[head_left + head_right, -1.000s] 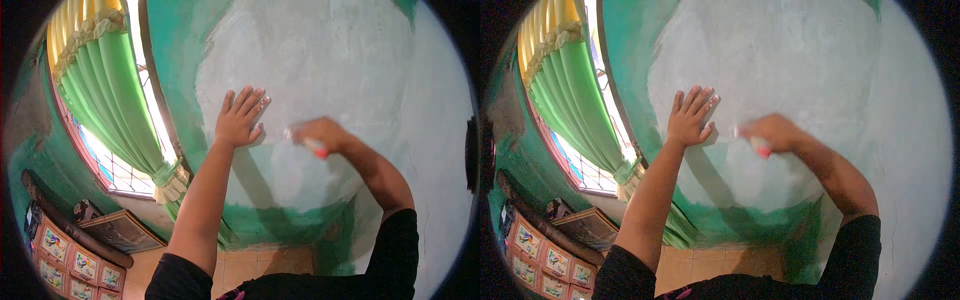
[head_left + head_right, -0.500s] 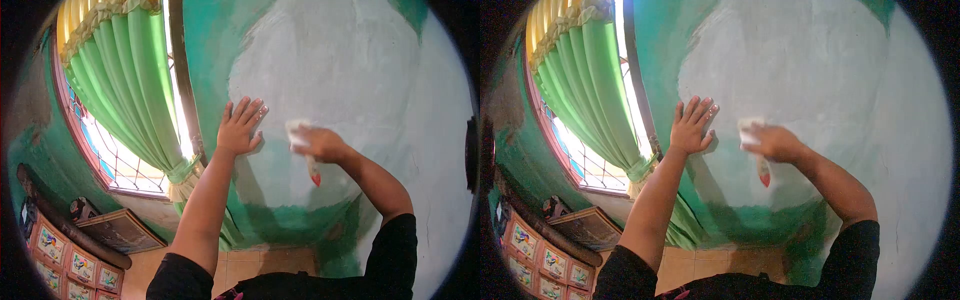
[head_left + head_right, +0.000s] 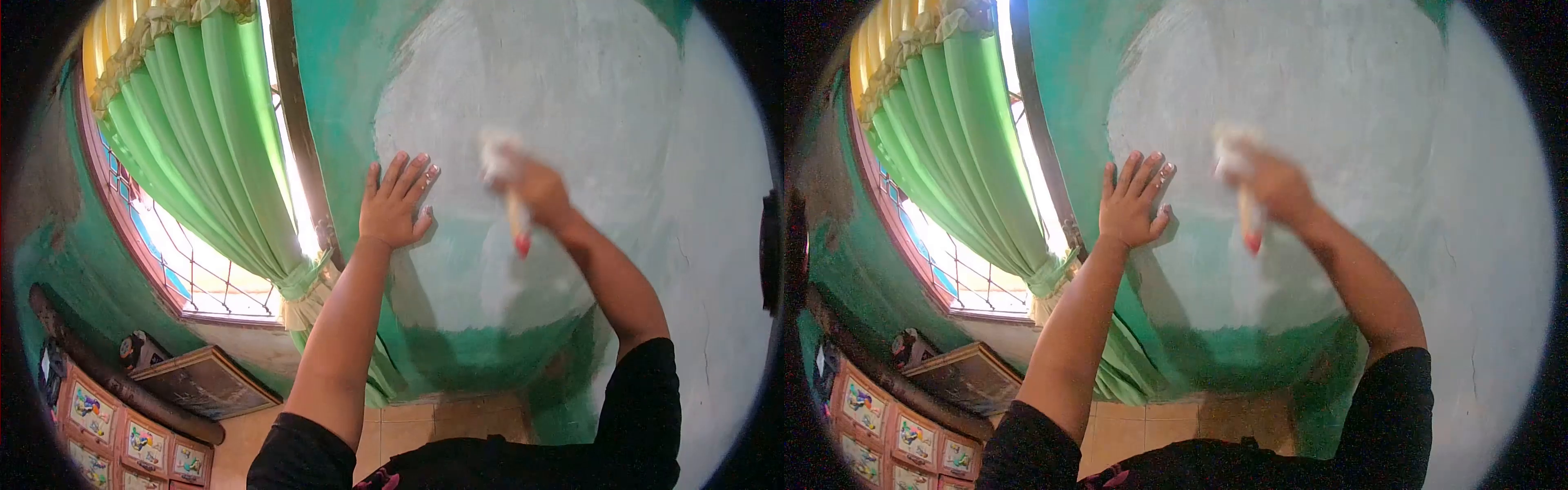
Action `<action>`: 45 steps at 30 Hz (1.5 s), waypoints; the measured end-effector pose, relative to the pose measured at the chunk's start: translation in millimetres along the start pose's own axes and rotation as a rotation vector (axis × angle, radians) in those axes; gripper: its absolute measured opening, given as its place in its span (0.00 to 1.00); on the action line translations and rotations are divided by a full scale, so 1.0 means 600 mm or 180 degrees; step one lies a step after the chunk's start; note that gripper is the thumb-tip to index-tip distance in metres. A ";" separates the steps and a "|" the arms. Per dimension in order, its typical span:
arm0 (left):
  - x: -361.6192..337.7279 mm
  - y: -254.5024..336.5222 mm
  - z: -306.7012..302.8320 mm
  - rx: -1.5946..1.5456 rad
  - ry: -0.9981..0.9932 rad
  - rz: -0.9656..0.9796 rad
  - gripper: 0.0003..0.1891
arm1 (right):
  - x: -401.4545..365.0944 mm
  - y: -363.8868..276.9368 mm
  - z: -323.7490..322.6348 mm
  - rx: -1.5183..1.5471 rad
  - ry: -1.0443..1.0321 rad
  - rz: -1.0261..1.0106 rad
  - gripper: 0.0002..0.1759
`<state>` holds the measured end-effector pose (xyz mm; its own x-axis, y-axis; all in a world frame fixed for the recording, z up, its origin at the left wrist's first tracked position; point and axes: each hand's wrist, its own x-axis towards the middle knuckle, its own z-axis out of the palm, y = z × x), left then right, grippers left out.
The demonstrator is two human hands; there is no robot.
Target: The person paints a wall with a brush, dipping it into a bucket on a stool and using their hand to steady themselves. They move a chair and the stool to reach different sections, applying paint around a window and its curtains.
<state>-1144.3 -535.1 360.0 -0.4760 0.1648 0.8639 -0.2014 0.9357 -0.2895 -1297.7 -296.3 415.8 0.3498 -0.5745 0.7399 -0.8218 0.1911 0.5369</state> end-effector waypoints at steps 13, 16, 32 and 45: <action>0.011 0.059 0.007 0.0305 -0.0083 -0.0573 0.37 | -0.022 0.112 -0.076 0.1043 0.1571 0.1398 0.15; 0.034 0.099 0.022 0.0279 0.0192 -0.1127 0.38 | -0.067 0.105 -0.066 0.0585 0.1138 0.0931 0.20; 0.223 0.179 0.052 0.0777 0.0580 -0.0964 0.44 | -0.127 0.374 -0.165 -0.0131 0.2127 0.1731 0.16; 0.388 0.163 -0.037 0.1019 0.0544 -0.0075 0.42 | -0.082 0.232 -0.149 0.1616 -0.1173 -0.0216 0.24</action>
<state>-1255.6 -398.2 541.9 -0.3234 0.2194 0.9205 -0.4815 0.7992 -0.3597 -1389.4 -170.4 490.4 0.3050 -0.8259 0.4743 -0.9459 -0.2050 0.2514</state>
